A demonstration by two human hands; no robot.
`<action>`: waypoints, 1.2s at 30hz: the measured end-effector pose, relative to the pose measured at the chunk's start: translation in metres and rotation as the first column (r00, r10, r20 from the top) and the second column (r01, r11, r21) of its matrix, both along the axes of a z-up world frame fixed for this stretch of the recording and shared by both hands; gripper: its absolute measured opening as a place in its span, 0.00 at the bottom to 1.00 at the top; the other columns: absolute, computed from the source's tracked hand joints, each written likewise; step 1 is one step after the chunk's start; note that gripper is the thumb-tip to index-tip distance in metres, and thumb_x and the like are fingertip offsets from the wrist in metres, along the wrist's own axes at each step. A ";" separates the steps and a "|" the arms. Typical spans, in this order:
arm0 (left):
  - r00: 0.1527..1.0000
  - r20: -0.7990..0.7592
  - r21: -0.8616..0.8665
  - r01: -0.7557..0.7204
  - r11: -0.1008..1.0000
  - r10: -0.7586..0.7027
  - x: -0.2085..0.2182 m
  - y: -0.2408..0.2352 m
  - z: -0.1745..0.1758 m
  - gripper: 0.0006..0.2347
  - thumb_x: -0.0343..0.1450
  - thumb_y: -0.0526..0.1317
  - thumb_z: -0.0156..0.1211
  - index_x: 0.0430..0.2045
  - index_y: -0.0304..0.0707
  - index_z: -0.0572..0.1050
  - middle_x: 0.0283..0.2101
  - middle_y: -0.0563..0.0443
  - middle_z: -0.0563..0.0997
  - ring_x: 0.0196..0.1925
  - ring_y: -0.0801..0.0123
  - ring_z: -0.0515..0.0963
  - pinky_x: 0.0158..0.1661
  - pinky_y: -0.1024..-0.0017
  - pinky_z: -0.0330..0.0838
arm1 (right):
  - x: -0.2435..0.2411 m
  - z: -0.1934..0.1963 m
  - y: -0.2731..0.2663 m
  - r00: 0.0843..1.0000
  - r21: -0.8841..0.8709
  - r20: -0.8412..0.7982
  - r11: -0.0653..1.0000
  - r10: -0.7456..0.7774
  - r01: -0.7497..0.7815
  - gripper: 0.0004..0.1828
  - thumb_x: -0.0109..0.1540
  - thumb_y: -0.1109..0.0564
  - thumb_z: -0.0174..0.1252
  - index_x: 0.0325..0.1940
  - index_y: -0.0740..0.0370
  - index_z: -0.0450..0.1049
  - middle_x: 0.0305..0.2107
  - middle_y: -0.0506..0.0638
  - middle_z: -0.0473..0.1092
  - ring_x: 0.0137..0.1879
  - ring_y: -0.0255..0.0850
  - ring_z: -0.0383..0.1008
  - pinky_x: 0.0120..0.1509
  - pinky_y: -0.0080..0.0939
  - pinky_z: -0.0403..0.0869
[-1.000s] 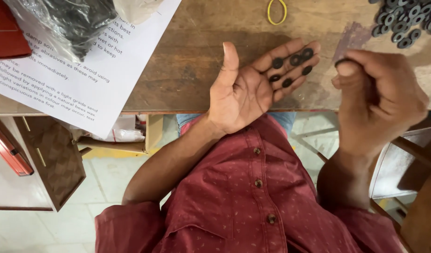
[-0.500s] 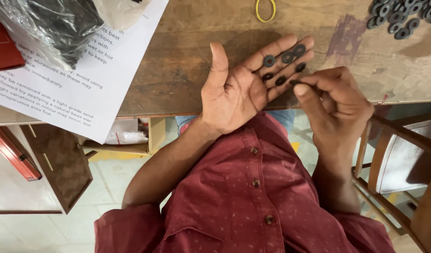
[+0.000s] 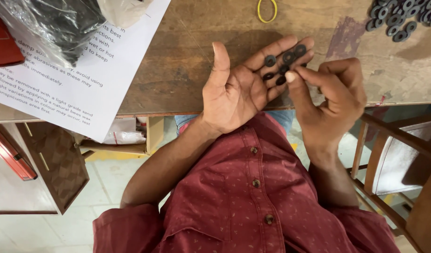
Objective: The person picks up washers from a pile on a wooden table, places them into a small red pouch, and checks a rubber band.
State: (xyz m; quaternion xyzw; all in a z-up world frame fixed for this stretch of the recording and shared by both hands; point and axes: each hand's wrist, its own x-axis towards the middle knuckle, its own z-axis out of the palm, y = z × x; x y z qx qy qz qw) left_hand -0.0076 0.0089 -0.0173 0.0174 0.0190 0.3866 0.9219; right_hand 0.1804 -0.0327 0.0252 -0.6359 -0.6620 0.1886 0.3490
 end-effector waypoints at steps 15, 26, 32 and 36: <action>0.996 0.078 -0.105 0.044 0.994 -0.036 -0.003 0.005 0.005 0.45 0.73 0.71 0.19 0.77 0.31 0.47 0.79 0.42 0.45 0.81 0.61 0.46 0.78 0.67 0.41 | 0.110 -0.033 0.019 0.979 0.164 -0.061 0.966 -0.193 0.200 0.04 0.80 0.64 0.63 0.58 0.69 0.80 0.36 0.55 0.71 0.28 0.36 0.61 0.32 0.35 0.58; 0.997 0.080 -0.070 0.009 0.998 -0.003 0.000 0.006 0.007 0.45 0.73 0.71 0.20 0.76 0.30 0.47 0.78 0.40 0.45 0.80 0.60 0.45 0.78 0.66 0.41 | 0.103 -0.040 0.040 0.950 0.163 0.201 0.964 -0.240 0.209 0.04 0.78 0.70 0.59 0.56 0.71 0.77 0.36 0.51 0.70 0.33 0.33 0.60 0.38 0.35 0.62; 0.995 0.095 -0.093 0.019 0.995 -0.010 0.003 0.014 0.021 0.46 0.72 0.71 0.22 0.79 0.31 0.47 0.81 0.39 0.45 0.80 0.60 0.45 0.78 0.66 0.40 | 0.121 -0.051 0.030 0.974 0.135 0.072 0.969 -0.217 0.206 0.06 0.78 0.65 0.51 0.54 0.70 0.73 0.34 0.49 0.64 0.35 0.34 0.58 0.40 0.34 0.60; 0.964 0.225 -0.734 0.073 0.675 0.140 0.004 0.028 0.052 0.49 0.70 0.74 0.22 0.74 0.23 0.43 0.79 0.31 0.42 0.81 0.48 0.41 0.75 0.56 0.36 | 0.120 -0.054 0.029 0.985 0.173 -0.047 0.969 -0.169 0.174 0.07 0.82 0.62 0.52 0.54 0.70 0.71 0.33 0.49 0.61 0.34 0.35 0.56 0.40 0.34 0.59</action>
